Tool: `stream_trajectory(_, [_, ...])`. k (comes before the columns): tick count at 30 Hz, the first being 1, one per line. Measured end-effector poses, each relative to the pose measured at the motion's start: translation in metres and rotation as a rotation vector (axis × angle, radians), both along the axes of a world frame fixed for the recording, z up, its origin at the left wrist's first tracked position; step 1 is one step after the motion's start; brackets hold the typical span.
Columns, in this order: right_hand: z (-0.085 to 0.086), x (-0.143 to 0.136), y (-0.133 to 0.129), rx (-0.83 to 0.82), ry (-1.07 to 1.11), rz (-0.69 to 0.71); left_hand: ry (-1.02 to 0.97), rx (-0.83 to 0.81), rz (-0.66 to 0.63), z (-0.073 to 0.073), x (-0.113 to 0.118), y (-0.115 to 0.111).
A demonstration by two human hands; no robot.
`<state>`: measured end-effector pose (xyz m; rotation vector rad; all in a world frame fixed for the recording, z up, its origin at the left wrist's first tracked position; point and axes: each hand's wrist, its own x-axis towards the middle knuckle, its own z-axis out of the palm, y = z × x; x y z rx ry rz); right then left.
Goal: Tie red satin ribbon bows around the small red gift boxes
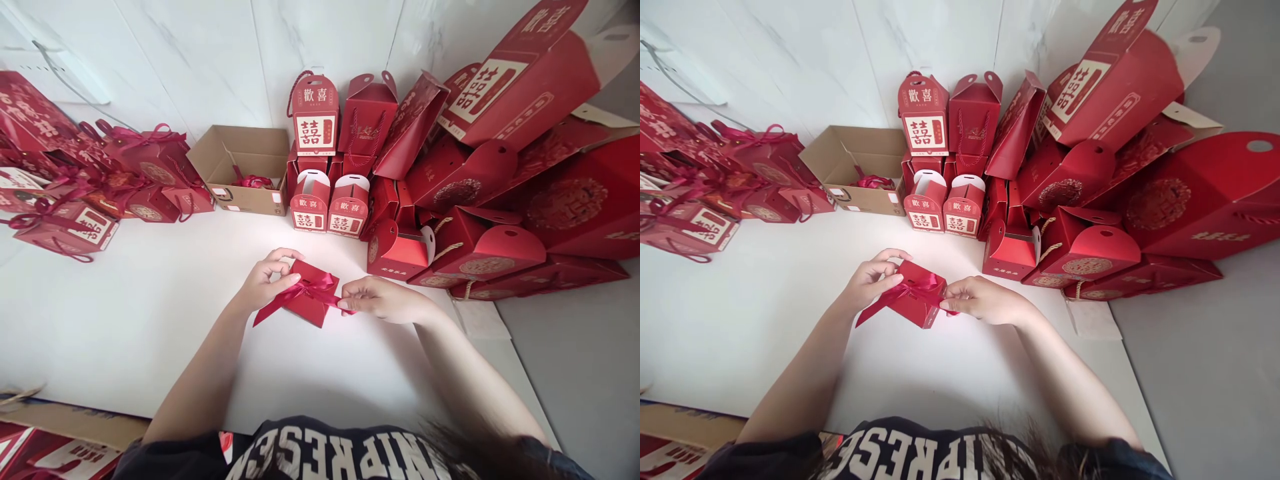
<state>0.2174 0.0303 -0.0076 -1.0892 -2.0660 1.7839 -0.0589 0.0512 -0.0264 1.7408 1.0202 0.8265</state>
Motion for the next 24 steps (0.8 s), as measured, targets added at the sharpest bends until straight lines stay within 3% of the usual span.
stream_trajectory(5, [0.0,0.001,0.001,0.081,-0.055,-0.02,0.055,0.069,-0.107,0.004,-0.004,0.002])
stream_trajectory(9, [-0.002,-0.004,0.001,0.038,0.015,-0.028,0.018,0.018,-0.181,0.004,-0.005,0.003])
stream_trajectory(14, [-0.002,0.0,0.006,0.077,0.03,-0.009,-0.107,-0.119,-0.064,0.001,-0.003,0.002])
stream_trajectory(19, [0.001,0.016,0.013,0.278,-0.105,-0.114,0.02,-0.127,0.019,0.0,0.004,0.0])
stream_trajectory(24, [0.004,0.027,0.016,0.343,-0.128,-0.195,0.145,-0.06,0.079,0.005,0.013,-0.009])
